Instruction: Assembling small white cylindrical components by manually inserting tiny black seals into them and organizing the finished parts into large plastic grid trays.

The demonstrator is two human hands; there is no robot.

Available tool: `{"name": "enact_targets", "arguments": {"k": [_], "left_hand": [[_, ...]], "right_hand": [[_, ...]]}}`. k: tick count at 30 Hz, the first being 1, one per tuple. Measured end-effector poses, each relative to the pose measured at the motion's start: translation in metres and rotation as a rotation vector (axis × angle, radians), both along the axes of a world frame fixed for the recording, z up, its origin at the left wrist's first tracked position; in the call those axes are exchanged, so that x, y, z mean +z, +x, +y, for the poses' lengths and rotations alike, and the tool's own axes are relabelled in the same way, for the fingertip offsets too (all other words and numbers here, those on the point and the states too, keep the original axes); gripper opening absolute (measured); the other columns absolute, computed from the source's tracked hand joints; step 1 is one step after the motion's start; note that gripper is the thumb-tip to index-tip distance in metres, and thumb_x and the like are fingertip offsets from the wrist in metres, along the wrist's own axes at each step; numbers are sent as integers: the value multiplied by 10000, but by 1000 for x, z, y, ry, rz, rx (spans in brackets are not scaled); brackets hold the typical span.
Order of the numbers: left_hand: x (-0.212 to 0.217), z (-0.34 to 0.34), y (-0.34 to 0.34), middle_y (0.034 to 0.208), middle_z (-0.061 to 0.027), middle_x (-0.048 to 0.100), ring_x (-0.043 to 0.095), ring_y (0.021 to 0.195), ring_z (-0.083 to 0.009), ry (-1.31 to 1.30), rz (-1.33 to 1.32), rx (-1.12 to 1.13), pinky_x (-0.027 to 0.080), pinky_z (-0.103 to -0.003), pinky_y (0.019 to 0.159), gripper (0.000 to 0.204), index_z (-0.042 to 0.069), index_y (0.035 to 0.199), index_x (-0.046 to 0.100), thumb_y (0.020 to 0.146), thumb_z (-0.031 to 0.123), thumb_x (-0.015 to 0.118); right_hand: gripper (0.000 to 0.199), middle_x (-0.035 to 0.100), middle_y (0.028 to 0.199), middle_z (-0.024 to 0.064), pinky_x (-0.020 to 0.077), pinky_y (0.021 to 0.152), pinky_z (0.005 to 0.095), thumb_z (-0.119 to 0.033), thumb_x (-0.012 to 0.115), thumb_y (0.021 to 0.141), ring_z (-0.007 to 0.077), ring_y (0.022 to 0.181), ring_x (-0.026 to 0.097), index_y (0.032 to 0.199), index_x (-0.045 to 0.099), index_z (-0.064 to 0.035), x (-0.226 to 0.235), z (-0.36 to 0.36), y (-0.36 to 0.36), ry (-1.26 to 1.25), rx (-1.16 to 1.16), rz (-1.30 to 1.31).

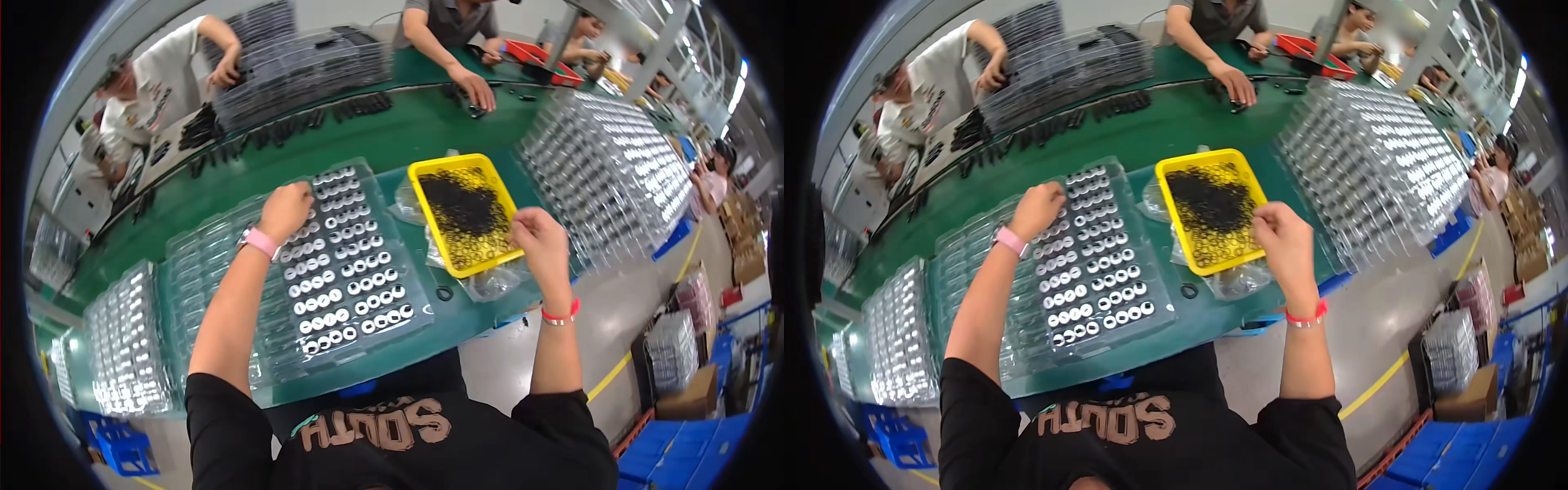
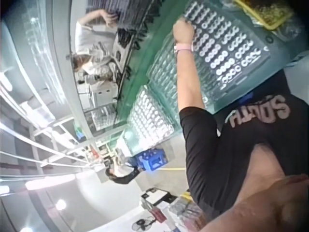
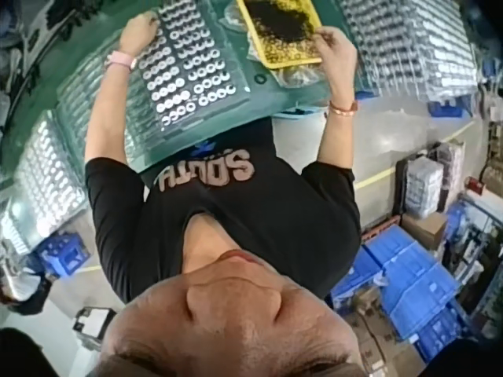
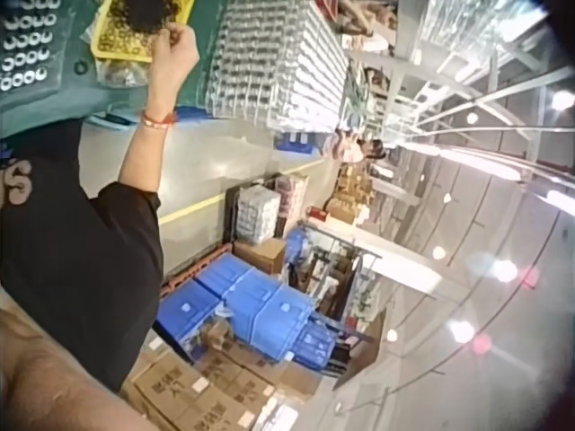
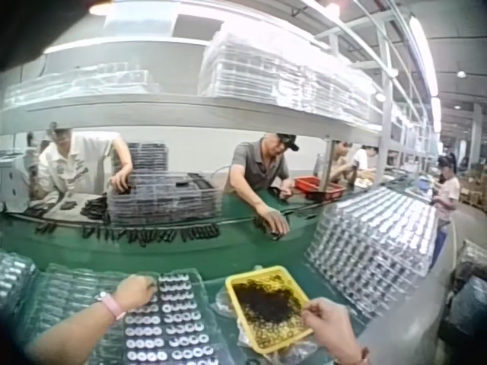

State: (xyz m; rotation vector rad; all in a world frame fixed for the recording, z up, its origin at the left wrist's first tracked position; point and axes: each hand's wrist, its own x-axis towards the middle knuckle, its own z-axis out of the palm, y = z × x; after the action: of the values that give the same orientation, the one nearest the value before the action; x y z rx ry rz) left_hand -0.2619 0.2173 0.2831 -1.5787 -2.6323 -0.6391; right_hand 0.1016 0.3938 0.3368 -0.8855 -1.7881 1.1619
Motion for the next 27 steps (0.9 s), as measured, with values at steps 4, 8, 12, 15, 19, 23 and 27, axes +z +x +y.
{"name": "enact_targets", "arguments": {"k": [4, 8, 12, 15, 19, 23, 27], "left_hand": [[18, -1, 10, 725, -123, 622, 562, 601, -292, 68, -212, 48, 460, -372, 577, 158, 16, 873, 585, 759, 89, 503], [50, -15, 29, 800, -117, 618, 553, 624, -236, 281, -768, 324, 488, -329, 614, 177, -14, 920, 570, 772, 2, 472], [66, -46, 50, 923, -129, 578, 538, 696, -190, 977, -1690, 251, 512, -280, 693, 257, -59, 1008, 518, 771, -98, 425], [83, -65, 94, 954, -133, 544, 540, 751, -185, 1008, -1657, 199, 510, -262, 762, 281, -72, 1050, 484, 775, -123, 460], [79, -95, 122, 771, -81, 534, 511, 622, -97, 888, -1727, 12, 457, -156, 507, 222, -42, 1066, 501, 903, 107, 473], [65, -124, 131, 672, -54, 502, 419, 471, -57, 858, -1902, -201, 315, -137, 338, 288, -22, 1071, 509, 938, 218, 422], [52, -136, 137, 623, -37, 469, 334, 403, -38, 938, -1813, -62, 227, -141, 284, 324, -16, 1062, 515, 944, 266, 407]], "right_hand": [[85, 593, 699, 82, 428, 554, 257, -10, 552, 721, 169, 579, 536, 782, 608, 7, -12, 30, -19, 295, 88, -296], [100, 592, 724, 102, 442, 609, 298, -31, 564, 707, 224, 629, 542, 788, 615, -2, -22, 55, -44, 531, 179, -406], [94, 586, 746, 113, 447, 660, 322, -35, 562, 703, 254, 681, 541, 772, 617, -2, -29, 73, -67, 550, 207, -468], [89, 593, 736, 109, 450, 654, 320, -28, 558, 701, 253, 665, 544, 759, 619, 0, -31, 86, -77, 529, 253, -485], [88, 597, 717, 96, 451, 635, 311, -18, 557, 694, 240, 636, 543, 751, 619, 7, -31, 96, -84, 496, 324, -530], [104, 588, 687, 69, 440, 599, 286, -8, 570, 677, 200, 595, 528, 765, 617, 22, -28, 100, -90, 453, 418, -609], [107, 597, 649, 57, 442, 584, 287, -18, 569, 680, 192, 570, 530, 767, 615, 22, -24, 90, -88, 437, 485, -556]]}}
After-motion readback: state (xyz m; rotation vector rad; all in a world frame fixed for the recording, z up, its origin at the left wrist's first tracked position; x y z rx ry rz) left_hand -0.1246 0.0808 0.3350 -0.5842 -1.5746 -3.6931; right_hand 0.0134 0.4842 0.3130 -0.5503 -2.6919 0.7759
